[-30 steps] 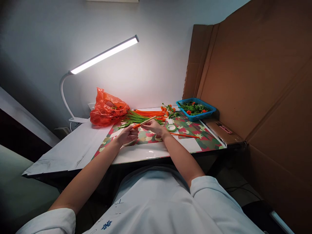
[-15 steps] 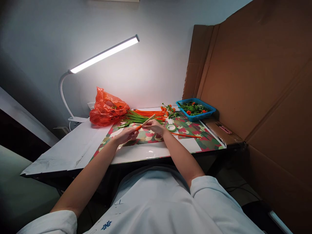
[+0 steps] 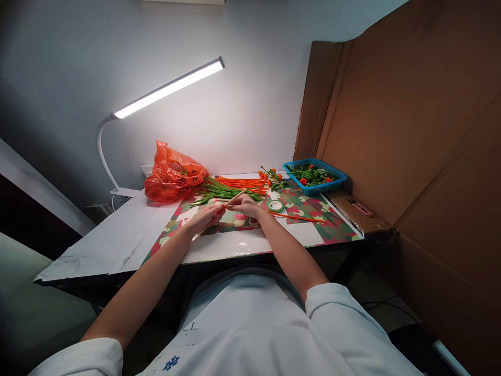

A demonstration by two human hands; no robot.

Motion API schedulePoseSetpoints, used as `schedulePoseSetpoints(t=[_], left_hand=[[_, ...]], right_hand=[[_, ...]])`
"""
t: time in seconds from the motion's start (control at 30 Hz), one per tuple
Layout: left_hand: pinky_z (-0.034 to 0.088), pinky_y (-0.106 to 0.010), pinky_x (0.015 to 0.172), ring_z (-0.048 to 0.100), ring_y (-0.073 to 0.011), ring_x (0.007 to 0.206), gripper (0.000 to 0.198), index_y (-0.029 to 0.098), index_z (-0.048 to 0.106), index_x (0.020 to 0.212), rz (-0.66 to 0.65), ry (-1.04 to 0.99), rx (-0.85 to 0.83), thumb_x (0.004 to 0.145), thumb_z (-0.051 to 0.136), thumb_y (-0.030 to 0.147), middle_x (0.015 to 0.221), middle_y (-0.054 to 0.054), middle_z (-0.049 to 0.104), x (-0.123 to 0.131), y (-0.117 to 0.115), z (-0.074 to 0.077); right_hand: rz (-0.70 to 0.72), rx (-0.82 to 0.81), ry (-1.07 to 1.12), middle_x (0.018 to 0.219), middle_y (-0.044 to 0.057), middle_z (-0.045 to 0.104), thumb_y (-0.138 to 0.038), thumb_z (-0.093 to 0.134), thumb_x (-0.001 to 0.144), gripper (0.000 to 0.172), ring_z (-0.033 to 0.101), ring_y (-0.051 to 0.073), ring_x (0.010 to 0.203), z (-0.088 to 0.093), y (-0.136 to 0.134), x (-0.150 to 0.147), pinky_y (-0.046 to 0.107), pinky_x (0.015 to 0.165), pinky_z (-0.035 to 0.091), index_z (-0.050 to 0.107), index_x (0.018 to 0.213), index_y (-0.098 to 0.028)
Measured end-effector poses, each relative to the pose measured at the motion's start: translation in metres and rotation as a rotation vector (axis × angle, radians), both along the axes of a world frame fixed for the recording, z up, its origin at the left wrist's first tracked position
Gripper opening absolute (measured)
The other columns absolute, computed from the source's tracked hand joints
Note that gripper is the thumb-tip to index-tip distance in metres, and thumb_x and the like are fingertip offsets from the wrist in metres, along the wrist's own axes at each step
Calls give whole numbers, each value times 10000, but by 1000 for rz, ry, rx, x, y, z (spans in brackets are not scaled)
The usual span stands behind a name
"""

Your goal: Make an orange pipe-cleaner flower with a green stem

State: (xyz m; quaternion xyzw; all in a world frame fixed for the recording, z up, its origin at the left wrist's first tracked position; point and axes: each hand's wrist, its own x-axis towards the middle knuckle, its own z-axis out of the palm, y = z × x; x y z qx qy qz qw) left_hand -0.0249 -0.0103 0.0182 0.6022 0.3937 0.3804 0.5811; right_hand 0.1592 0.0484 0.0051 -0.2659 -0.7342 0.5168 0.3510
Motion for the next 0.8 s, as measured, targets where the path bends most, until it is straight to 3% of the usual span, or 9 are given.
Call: schedulePoseSetpoints(t=[0.17, 0.3, 0.37, 0.47, 0.6, 0.8], left_hand=[[219, -194, 388, 280, -40, 413, 424, 152, 475, 599, 26, 97, 105, 843, 573, 485, 527, 62, 349, -4, 3, -5], [486, -235, 549, 557, -96, 614, 276, 125, 609, 917, 57, 221, 203, 917, 543, 393, 787, -6, 604, -8, 8, -13], [533, -279, 629, 608, -126, 722, 274, 131, 604, 1025, 55, 287, 247, 918, 551, 378, 913, -32, 633, -9, 9, -15], [468, -241, 563, 539, -97, 594, 245, 124, 614, 836, 49, 378, 320, 902, 569, 355, 729, 12, 590, -9, 9, -14], [248, -250, 494, 309, -81, 454, 351, 158, 462, 463, 73, 477, 433, 794, 565, 211, 443, 57, 334, -7, 4, -4], [131, -288, 541, 248, -112, 488, 331, 180, 413, 442, 173, 593, 553, 723, 585, 202, 448, 45, 301, -5, -1, 4]], right_hand=[[56, 11, -62, 697, 25, 643, -461, 777, 607, 401, 504, 107, 600, 6, -2, 4, 216, 524, 351, 724, 817, -123], [79, 33, -125, 616, 4, 600, -483, 780, 596, 398, 463, 88, 541, 11, -5, 7, 213, 491, 330, 703, 722, -113], [61, 58, -143, 603, 0, 591, -493, 787, 579, 409, 461, 87, 540, 14, -7, 8, 214, 493, 334, 692, 694, -113], [16, 110, -159, 600, 2, 592, -497, 802, 550, 416, 472, 93, 555, 15, -9, 8, 220, 513, 355, 677, 658, -115], [-73, 208, -161, 605, 8, 596, -503, 788, 573, 403, 487, 108, 568, 16, -11, 8, 231, 528, 358, 676, 654, -124], [-247, 395, -169, 592, 2, 584, -411, 775, 648, 281, 463, 112, 574, 18, -11, 6, 239, 543, 297, 681, 639, -147]])
